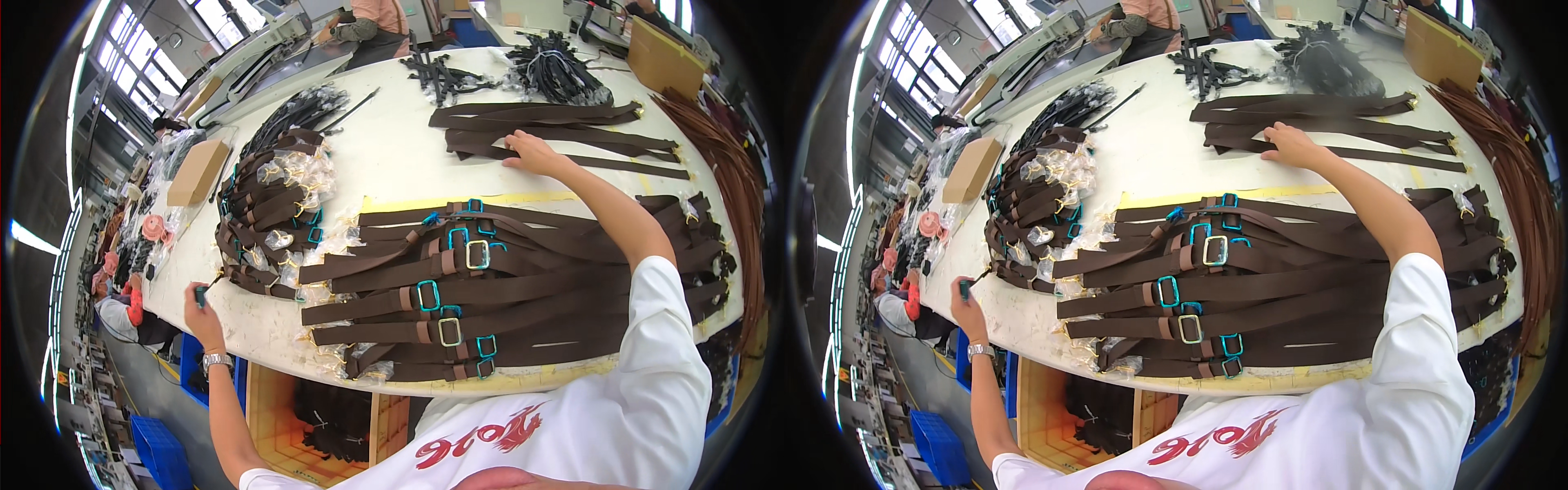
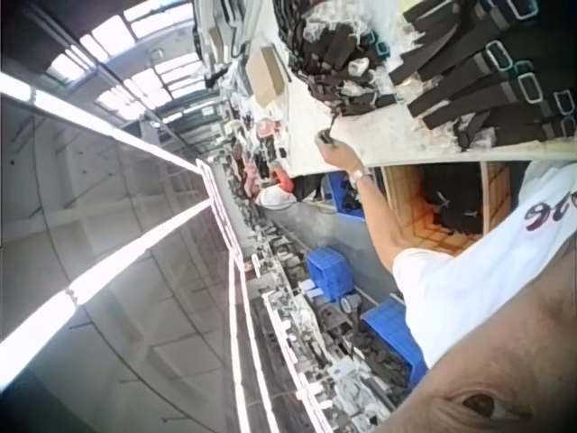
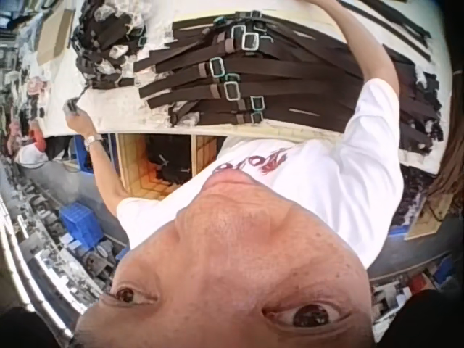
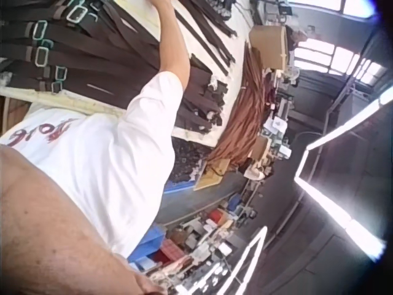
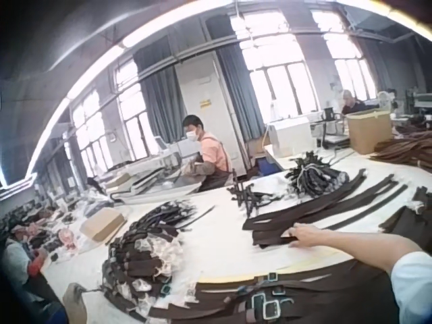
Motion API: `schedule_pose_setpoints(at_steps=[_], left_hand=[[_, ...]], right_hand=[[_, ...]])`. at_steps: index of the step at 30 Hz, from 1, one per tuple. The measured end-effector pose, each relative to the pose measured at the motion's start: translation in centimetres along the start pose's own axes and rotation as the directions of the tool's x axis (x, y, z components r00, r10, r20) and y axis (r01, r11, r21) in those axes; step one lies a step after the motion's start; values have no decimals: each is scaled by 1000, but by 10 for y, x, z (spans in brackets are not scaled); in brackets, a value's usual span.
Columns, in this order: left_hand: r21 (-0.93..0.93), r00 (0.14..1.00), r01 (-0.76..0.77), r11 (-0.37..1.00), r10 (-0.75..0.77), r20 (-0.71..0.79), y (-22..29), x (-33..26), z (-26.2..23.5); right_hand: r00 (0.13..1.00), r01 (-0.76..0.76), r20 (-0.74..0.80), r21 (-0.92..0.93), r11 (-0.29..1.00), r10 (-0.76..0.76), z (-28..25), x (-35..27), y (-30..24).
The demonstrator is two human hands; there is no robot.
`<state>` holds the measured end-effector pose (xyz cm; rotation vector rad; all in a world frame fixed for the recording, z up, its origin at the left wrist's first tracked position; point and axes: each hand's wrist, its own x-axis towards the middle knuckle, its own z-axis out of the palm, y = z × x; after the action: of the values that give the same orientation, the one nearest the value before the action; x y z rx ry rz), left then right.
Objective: The person assembles brown fabric belts by threading the strap through teal and gold metal buckles. They repeatedly pick up a belt, thread the end through the buckle, and pull it tight to secure the loop. The person works at a table in a factory setting, handling multiple belts one by one.
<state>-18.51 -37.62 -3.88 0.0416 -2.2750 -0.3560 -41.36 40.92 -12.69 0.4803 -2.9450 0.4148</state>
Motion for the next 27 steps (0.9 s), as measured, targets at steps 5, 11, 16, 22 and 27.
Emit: schedule_pose_setpoints(at_steps=[5,11,16,22,27], left_hand=[[-94,959,72,993,-95,-267,8,36,-61],[-533,928,248,809,-356,-109,69,37,-126],[-760,833,547,351,-323,450,132,15,-138],[-599,588,785,159,113,801,287,-63,-110],[-623,548,752,215,322,772,356,-102,-95]], right_hand=[[992,88,-86,-39,995,-91,10,12,6],[999,-45,46,635,771,20,-48,-5,-31],[979,-95,151,935,340,-140,-148,-55,-78],[885,-179,268,950,255,-380,-197,-172,-183],[840,-351,395,919,183,-373,-157,-248,-260]])
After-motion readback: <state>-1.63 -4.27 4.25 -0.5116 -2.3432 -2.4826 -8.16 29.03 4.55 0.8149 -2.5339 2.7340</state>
